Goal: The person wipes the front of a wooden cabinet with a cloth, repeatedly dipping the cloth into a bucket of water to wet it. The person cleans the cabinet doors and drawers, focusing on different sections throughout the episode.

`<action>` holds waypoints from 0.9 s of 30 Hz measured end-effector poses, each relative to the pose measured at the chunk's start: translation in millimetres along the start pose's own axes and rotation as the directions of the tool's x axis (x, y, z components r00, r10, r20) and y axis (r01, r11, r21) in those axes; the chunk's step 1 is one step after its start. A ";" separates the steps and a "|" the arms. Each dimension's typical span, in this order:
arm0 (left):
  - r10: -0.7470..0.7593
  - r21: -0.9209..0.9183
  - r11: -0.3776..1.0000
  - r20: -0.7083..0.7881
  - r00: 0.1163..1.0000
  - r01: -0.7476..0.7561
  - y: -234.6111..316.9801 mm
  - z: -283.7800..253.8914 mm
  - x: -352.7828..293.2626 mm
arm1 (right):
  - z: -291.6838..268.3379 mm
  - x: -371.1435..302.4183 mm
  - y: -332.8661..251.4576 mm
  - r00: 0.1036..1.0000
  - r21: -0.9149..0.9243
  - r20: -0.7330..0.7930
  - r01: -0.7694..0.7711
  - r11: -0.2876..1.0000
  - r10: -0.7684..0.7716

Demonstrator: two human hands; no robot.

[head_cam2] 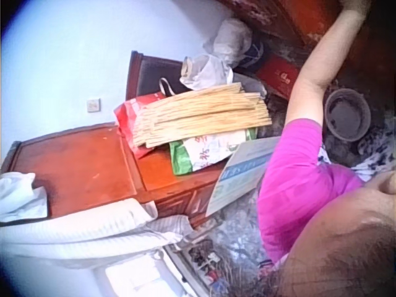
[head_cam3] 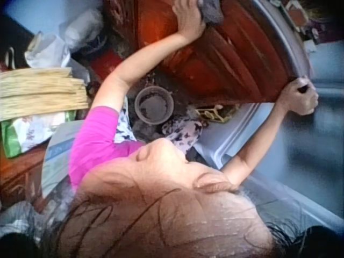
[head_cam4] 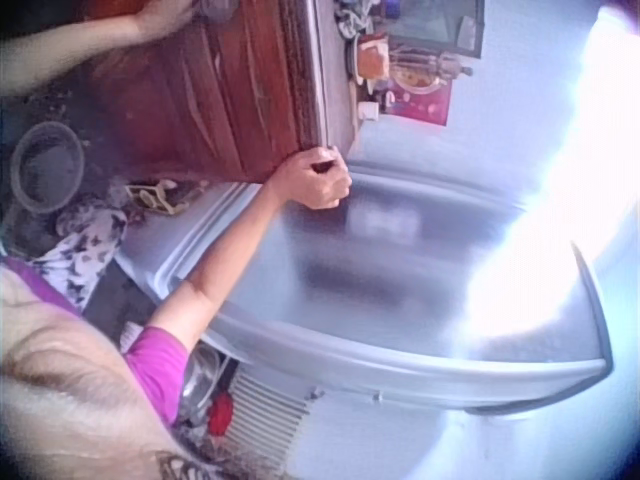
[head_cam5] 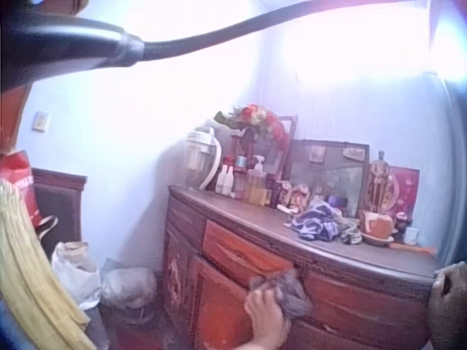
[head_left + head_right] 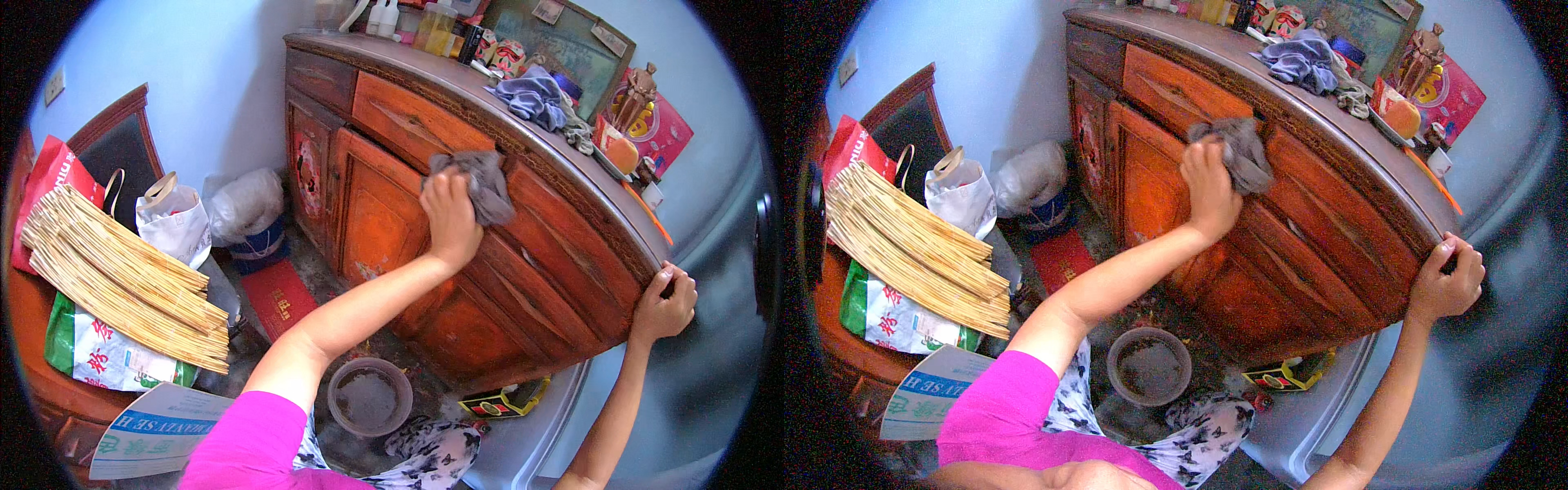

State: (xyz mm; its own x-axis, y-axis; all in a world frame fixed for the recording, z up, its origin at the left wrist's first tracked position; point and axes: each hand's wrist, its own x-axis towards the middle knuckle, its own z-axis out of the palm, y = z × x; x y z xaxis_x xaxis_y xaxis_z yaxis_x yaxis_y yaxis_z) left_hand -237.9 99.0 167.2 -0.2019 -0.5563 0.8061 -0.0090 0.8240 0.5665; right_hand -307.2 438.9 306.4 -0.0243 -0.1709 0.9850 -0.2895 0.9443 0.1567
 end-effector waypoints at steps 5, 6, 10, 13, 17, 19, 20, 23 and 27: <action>0.233 -0.300 0.918 -0.119 0.965 -0.258 -59.9 -19.3 39.9 | 1.9 2.1 -4.8 1.000 0.034 -0.014 0.016 0.999 -0.015; 0.184 -0.253 0.937 -0.237 0.954 -0.243 -67.3 -23.4 61.3 | -0.2 3.0 -1.8 1.000 0.021 -0.018 0.020 1.000 -0.019; -0.201 0.098 0.970 -0.191 0.961 0.222 -149.1 -47.7 176.8 | 0.8 0.7 -9.7 0.999 0.046 -0.030 0.013 0.999 -0.012; -0.304 0.202 0.935 0.033 0.952 0.292 -134.9 -50.0 182.7 | -1.6 0.3 -6.6 1.000 0.014 -0.025 0.012 1.000 -0.012; -0.042 0.308 0.950 -0.005 0.999 0.041 -80.0 -42.0 118.1 | 1.3 -1.9 0.9 1.000 -0.010 -0.002 -0.014 1.000 0.014; 0.110 0.317 0.943 -0.015 0.994 -0.100 -59.2 -44.9 103.7 | 3.4 -3.0 0.1 1.000 -0.005 0.007 -0.014 1.000 0.014; 0.173 0.291 0.943 -0.014 0.985 -0.161 -56.6 -42.9 91.3 | 5.1 -4.8 -2.5 1.000 0.009 0.008 -0.005 1.000 0.005; 0.311 0.041 0.949 0.036 0.950 -0.312 -58.7 -36.2 84.1 | 2.6 -0.5 1.8 1.000 -0.014 0.021 0.005 1.000 -0.005; 0.336 -0.145 0.922 -0.160 0.928 -0.359 -105.7 -35.5 117.7 | -0.7 2.7 8.6 1.000 -0.001 0.011 0.015 1.000 -0.015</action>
State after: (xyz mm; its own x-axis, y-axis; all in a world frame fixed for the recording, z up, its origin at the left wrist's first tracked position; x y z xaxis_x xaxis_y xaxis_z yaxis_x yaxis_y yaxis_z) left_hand -226.0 -57.4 208.3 -0.0333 -0.2566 0.9659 0.2067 0.9438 0.2579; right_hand -309.0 446.7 310.4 -0.0309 -0.1881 0.9817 -0.2892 0.9418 0.1713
